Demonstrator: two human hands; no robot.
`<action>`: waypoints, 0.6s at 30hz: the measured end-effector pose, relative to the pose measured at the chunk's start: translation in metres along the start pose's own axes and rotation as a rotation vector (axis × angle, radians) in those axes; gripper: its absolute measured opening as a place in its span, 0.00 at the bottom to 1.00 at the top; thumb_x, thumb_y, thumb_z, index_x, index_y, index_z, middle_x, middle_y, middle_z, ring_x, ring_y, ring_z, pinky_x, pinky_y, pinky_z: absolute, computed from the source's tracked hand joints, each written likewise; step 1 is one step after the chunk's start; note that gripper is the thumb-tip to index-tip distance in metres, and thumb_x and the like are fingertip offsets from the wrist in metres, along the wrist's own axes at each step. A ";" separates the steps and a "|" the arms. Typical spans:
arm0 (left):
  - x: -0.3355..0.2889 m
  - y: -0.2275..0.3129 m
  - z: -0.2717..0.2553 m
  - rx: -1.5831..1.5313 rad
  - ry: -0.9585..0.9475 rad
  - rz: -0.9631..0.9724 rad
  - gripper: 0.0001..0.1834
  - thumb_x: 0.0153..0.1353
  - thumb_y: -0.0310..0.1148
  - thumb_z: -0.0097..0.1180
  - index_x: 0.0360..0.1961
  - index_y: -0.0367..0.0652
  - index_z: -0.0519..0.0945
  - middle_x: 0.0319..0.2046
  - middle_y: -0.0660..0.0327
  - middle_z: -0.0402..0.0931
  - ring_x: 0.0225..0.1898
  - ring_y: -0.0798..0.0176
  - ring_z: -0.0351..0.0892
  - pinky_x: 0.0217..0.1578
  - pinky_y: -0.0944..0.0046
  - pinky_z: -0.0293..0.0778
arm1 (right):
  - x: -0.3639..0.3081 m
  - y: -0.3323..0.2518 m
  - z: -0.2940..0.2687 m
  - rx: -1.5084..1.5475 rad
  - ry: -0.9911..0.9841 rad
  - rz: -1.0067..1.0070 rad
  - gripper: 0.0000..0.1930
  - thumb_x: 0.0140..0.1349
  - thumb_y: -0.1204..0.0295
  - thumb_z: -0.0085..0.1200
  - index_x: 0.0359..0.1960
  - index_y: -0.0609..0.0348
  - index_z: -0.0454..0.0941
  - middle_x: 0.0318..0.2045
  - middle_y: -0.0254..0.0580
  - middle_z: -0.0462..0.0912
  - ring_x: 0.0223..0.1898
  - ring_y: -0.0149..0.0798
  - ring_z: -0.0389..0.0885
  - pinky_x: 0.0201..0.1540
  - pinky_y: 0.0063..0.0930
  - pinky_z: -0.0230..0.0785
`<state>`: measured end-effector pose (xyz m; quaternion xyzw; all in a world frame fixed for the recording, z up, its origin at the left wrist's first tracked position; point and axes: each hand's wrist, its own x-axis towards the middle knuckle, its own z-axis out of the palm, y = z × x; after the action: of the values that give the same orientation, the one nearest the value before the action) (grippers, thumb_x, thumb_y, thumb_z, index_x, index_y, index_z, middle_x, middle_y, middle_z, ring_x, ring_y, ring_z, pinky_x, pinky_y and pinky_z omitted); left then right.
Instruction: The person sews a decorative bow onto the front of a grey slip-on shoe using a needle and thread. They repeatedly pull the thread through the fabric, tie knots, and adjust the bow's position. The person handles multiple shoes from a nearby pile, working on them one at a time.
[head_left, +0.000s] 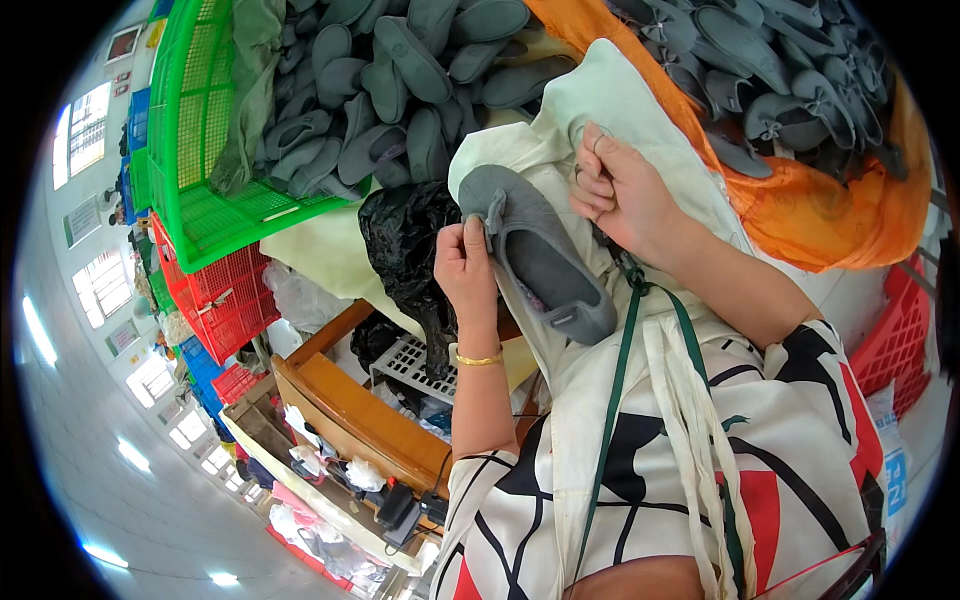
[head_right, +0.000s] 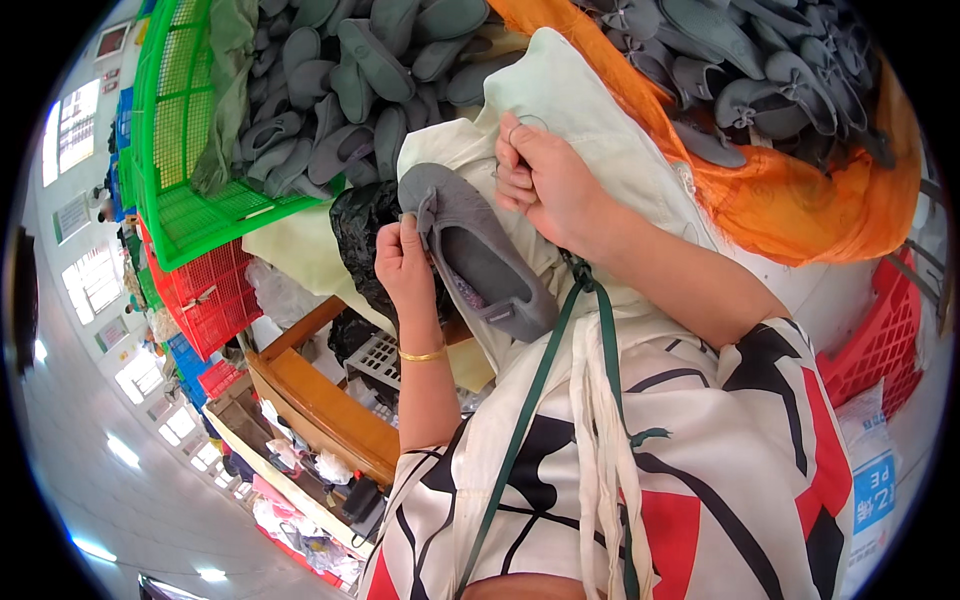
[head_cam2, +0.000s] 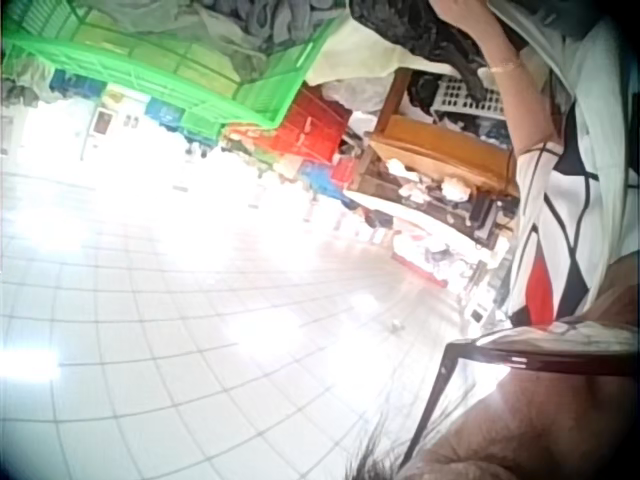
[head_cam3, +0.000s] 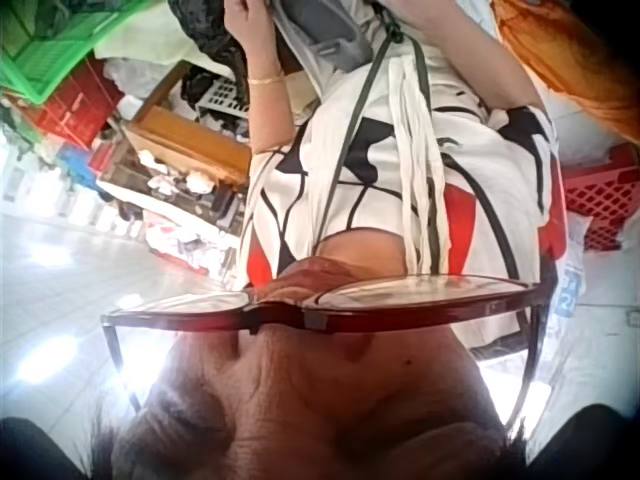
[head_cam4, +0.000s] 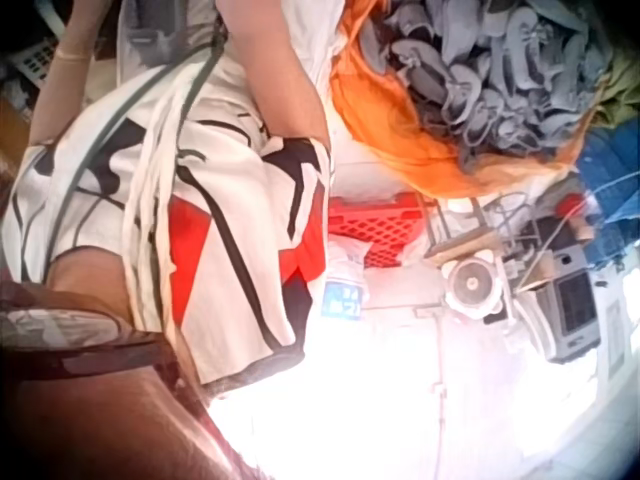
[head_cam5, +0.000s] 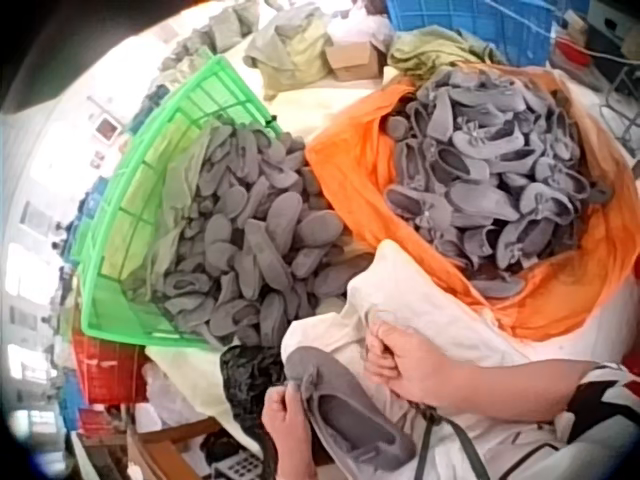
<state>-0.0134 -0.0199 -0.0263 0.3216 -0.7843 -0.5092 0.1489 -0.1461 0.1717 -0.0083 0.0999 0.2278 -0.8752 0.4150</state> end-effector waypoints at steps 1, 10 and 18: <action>-0.004 0.004 0.001 0.131 0.098 0.138 0.13 0.67 0.36 0.59 0.26 0.44 0.74 0.20 0.72 0.64 0.23 0.75 0.61 0.22 0.71 0.59 | -0.002 0.002 0.000 -0.006 0.007 0.004 0.17 0.75 0.62 0.40 0.24 0.51 0.63 0.16 0.25 0.57 0.18 0.25 0.53 0.28 0.25 0.56; -0.029 0.060 0.018 1.002 -0.089 0.657 0.27 0.49 0.26 0.67 0.54 0.44 0.79 0.37 0.57 0.74 0.36 0.53 0.74 0.37 0.59 0.73 | -0.010 0.001 0.004 -0.017 -0.011 0.033 0.16 0.76 0.62 0.40 0.27 0.52 0.66 0.19 0.28 0.63 0.20 0.26 0.60 0.31 0.26 0.63; -0.009 0.031 0.011 0.872 0.037 0.715 0.28 0.46 0.27 0.67 0.52 0.44 0.79 0.36 0.58 0.75 0.38 0.54 0.77 0.34 0.60 0.78 | -0.034 0.012 0.044 -0.220 -0.102 -0.061 0.18 0.76 0.59 0.41 0.28 0.54 0.67 0.22 0.27 0.66 0.23 0.24 0.62 0.37 0.25 0.64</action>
<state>-0.0235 0.0019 -0.0025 0.0764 -0.9796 -0.0500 0.1791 -0.1148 0.1675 0.0391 0.0019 0.3040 -0.8611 0.4075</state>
